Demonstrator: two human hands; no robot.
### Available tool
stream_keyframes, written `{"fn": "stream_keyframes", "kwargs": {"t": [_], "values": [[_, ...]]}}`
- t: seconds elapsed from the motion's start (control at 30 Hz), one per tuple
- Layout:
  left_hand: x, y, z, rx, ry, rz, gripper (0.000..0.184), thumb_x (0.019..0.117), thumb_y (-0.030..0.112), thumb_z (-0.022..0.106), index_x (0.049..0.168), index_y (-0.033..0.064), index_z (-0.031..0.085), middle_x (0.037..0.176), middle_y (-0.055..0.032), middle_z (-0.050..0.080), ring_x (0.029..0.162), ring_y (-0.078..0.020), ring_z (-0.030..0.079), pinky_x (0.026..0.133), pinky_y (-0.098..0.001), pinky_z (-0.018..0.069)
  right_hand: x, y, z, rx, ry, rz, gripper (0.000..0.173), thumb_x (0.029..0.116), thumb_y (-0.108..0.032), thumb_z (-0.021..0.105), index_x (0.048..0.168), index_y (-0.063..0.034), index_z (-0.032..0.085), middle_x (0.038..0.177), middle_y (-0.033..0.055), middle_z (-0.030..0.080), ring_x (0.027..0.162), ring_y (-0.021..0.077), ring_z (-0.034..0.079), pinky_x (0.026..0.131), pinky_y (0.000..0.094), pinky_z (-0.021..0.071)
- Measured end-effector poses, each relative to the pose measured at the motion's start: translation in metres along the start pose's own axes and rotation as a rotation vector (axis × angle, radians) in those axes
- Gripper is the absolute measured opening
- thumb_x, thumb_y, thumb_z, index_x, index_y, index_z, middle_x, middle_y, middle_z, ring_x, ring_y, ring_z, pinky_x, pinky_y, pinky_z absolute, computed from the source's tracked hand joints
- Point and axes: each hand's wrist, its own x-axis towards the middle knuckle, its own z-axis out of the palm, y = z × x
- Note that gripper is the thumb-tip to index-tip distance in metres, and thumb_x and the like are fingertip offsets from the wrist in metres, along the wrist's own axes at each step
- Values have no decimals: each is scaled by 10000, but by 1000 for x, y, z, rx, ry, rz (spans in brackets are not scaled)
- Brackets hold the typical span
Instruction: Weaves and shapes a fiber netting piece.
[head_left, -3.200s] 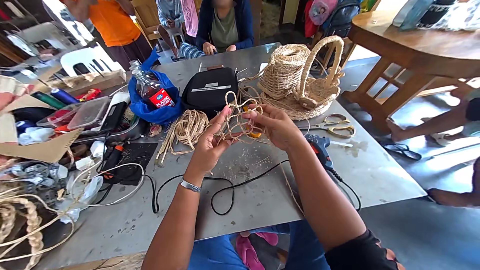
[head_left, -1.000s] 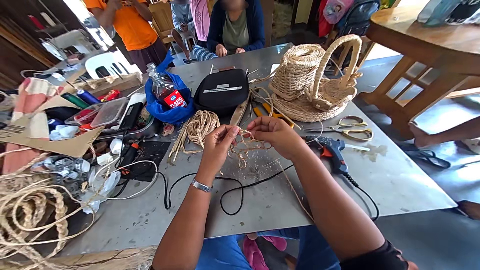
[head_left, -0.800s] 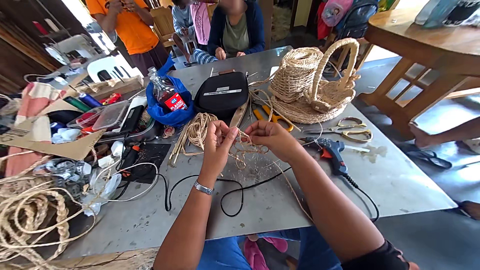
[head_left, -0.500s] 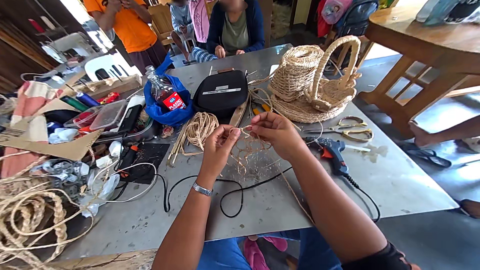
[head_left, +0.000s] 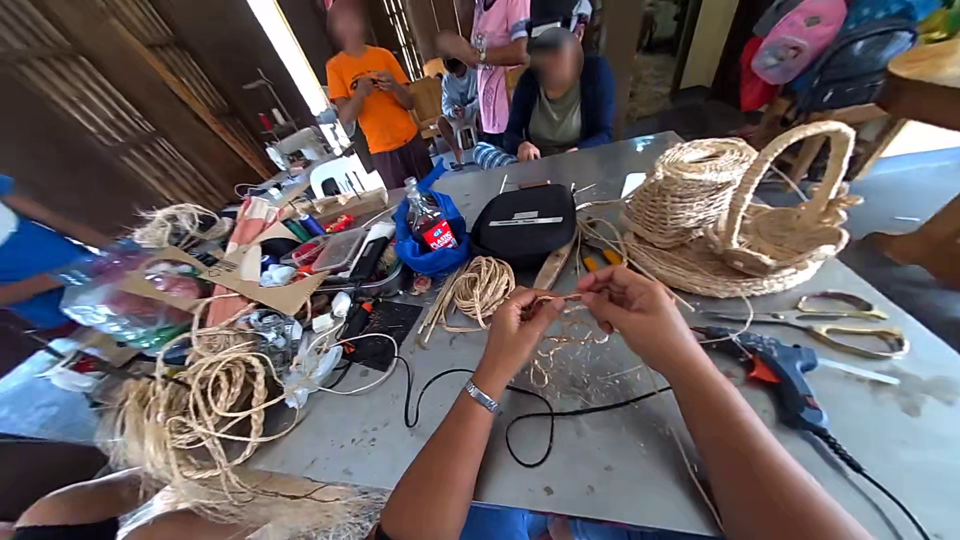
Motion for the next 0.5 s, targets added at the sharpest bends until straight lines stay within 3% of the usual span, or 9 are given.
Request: {"fn": "stream_keyframes", "kwargs": {"t": [0.13, 0.23, 0.3, 0.4, 0.5], "values": [[-1, -2, 3, 16, 13, 7, 189, 988, 204, 664, 1082, 57, 736, 951, -26, 635, 795, -74, 583, 738, -245, 509, -2, 0, 0, -6, -12, 75, 151, 1012, -87, 593, 1138, -112, 673, 974, 1, 712, 566, 50, 523, 502, 222, 427], [-1, -4, 5, 31, 2, 26, 197, 992, 208, 659, 1099, 58, 728, 990, -41, 660, 809, -85, 611, 741, -257, 532, -3, -3, -1, 24, -53, 106, 163, 1004, -149, 635, 1154, -92, 662, 954, 7, 705, 571, 49, 538, 508, 215, 447], [-1, -4, 6, 31, -11, 29, 193, 998, 194, 654, 1106, 48, 720, 934, -31, 693, 776, -75, 623, 732, -259, 532, -4, -4, -1, 28, -86, 150, 202, 1002, -187, 664, 1174, -82, 678, 937, 4, 698, 567, 43, 523, 502, 210, 432], [-2, 0, 6, 40, -31, -11, 184, 1000, 182, 648, 1107, 45, 708, 900, -17, 696, 776, -68, 637, 743, -259, 542, -2, -2, -1, -18, -90, 159, 170, 1003, -210, 672, 1111, -87, 717, 875, -18, 704, 575, 30, 529, 523, 204, 434], [-4, 4, 5, 42, -68, -23, 191, 1011, 176, 623, 1143, 59, 697, 960, -19, 710, 826, -84, 658, 763, -269, 553, -3, -1, -4, -100, -55, 156, 160, 1010, -215, 665, 1069, -74, 713, 868, 7, 689, 621, 58, 552, 571, 243, 464]]}}
